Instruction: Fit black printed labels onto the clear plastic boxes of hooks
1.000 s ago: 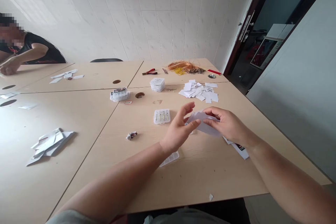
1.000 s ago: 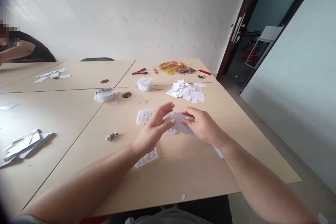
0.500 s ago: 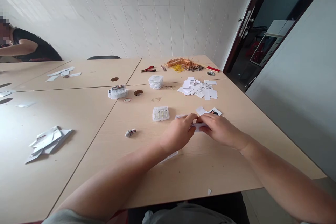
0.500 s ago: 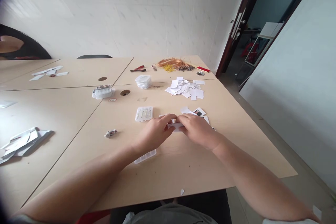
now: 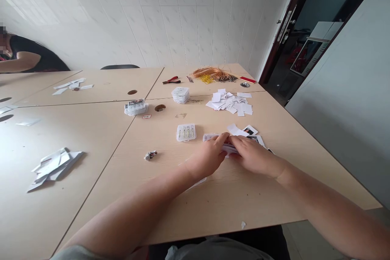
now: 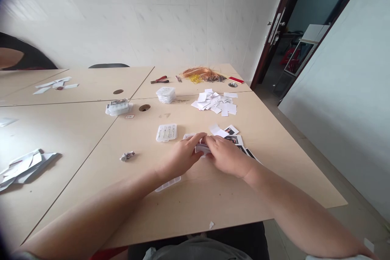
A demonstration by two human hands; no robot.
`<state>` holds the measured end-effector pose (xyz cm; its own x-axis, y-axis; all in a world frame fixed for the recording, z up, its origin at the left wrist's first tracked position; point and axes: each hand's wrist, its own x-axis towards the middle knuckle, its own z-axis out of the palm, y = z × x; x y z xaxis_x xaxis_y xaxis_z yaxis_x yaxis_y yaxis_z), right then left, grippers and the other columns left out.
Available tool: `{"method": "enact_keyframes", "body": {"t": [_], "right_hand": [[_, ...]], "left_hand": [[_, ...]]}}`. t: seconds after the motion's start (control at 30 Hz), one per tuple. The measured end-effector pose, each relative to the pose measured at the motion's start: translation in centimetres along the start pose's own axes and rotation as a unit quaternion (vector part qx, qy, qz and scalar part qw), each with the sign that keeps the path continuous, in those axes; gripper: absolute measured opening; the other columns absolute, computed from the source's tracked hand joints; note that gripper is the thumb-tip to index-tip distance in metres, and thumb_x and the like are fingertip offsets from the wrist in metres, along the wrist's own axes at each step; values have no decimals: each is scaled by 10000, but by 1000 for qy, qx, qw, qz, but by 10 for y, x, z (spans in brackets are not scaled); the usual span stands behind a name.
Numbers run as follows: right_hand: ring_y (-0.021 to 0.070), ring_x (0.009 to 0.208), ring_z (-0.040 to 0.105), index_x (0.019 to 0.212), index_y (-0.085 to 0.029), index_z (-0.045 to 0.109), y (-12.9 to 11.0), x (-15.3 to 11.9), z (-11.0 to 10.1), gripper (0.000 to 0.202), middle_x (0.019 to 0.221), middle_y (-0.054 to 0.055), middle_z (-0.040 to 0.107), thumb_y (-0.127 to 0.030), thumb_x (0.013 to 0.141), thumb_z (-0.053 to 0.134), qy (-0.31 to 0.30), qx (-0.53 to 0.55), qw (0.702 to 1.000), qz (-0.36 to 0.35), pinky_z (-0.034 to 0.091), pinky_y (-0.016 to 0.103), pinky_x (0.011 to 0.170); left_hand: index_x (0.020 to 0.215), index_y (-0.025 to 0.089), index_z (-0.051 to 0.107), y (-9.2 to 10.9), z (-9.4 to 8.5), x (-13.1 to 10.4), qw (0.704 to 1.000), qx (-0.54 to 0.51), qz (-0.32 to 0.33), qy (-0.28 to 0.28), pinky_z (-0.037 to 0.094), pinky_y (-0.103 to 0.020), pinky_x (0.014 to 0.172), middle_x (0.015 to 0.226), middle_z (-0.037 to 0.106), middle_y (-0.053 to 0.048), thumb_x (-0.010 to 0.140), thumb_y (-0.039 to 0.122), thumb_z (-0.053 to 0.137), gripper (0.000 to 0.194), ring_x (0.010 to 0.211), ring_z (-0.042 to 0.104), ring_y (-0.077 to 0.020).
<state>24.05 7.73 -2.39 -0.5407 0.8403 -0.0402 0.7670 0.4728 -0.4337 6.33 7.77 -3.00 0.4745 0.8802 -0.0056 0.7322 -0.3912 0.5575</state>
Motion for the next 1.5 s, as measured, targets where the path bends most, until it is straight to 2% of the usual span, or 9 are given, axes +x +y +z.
{"method": "enact_keyframes", "body": {"t": [0.2, 0.37, 0.47, 0.83, 0.97, 1.07, 1.17, 1.3, 1.5], "right_hand": [[265, 1207, 646, 1240, -161, 567, -2, -1, -3, 373, 1293, 148, 677, -22, 903, 487, 4, -3, 1000, 14, 509, 379, 953], [284, 1051, 690, 1004, -188, 642, 4, -4, -10, 119, 1085, 116, 737, -143, 950, 547, -7, -27, 999, 20, 503, 368, 842], [275, 1017, 685, 1003, -191, 645, 6, -5, -12, 158, 1060, 116, 731, -151, 986, 494, -3, -41, 999, 20, 471, 350, 805], [180, 675, 551, 638, -207, 542, 6, -2, -9, 248, 695, 20, 615, -114, 865, 577, 29, 46, 997, 54, 286, 286, 591], [143, 561, 476, 710, -210, 623, 4, -6, -19, 203, 606, -15, 548, -324, 878, 620, 64, 170, 980, 87, 298, 261, 511], [143, 591, 523, 848, -197, 660, -1, -9, -26, 385, 693, 3, 598, -574, 877, 586, 102, 284, 950, 80, 386, 255, 509], [161, 661, 583, 916, -194, 654, -10, -11, -25, 471, 777, 22, 636, -656, 844, 601, 132, 365, 920, 60, 469, 273, 562], [156, 692, 612, 929, -216, 660, -22, -14, -19, 360, 820, 13, 660, -557, 825, 704, 158, 397, 903, 45, 494, 252, 560], [142, 669, 588, 864, -224, 672, -21, -15, -18, 297, 764, 12, 650, -514, 905, 622, 242, 381, 892, 32, 500, 249, 590]], "left_hand": [[1316, 183, 516, 3, -2, 1, 1000, 10, 2, 2, 543, -355, 800, 1165, 741, -116, 866, 32, 495, 475, 1007, 725, -277], [1308, 174, 554, 5, -4, 0, 1000, 25, 8, 1, 543, -375, 850, 1204, 728, -130, 917, 56, 470, 418, 1072, 707, -287], [1253, 181, 603, 5, -3, -1, 999, 32, 13, 2, 532, -379, 901, 1241, 707, -125, 933, 57, 451, 375, 1108, 687, -277], [832, 190, 666, 5, -5, 0, 1000, -8, -7, 10, 505, -338, 724, 855, 695, -56, 859, 73, 553, 164, 806, 669, -238], [1162, 209, 630, 6, -15, 0, 992, -91, -37, 79, 511, -327, 751, 984, 695, -51, 899, 213, 595, 265, 864, 658, -213], [1379, 215, 489, 8, -19, -2, 930, -352, -36, 99, 523, -344, 820, 1215, 654, -109, 870, 431, 691, 589, 1039, 636, -234], [1338, 203, 564, 12, -13, -5, 823, -568, 2, 10, 486, -402, 954, 1274, 652, -133, 830, 551, 728, 638, 1197, 586, -283], [1236, 185, 662, 21, -6, -10, 753, -657, -27, -36, 445, -414, 1034, 1201, 699, -116, 903, 566, 649, 507, 1191, 605, -270], [1210, 190, 679, 26, -9, -10, 708, -704, -59, -12, 504, -312, 844, 1102, 724, -85, 859, 524, 726, 486, 1060, 651, -229]]}}
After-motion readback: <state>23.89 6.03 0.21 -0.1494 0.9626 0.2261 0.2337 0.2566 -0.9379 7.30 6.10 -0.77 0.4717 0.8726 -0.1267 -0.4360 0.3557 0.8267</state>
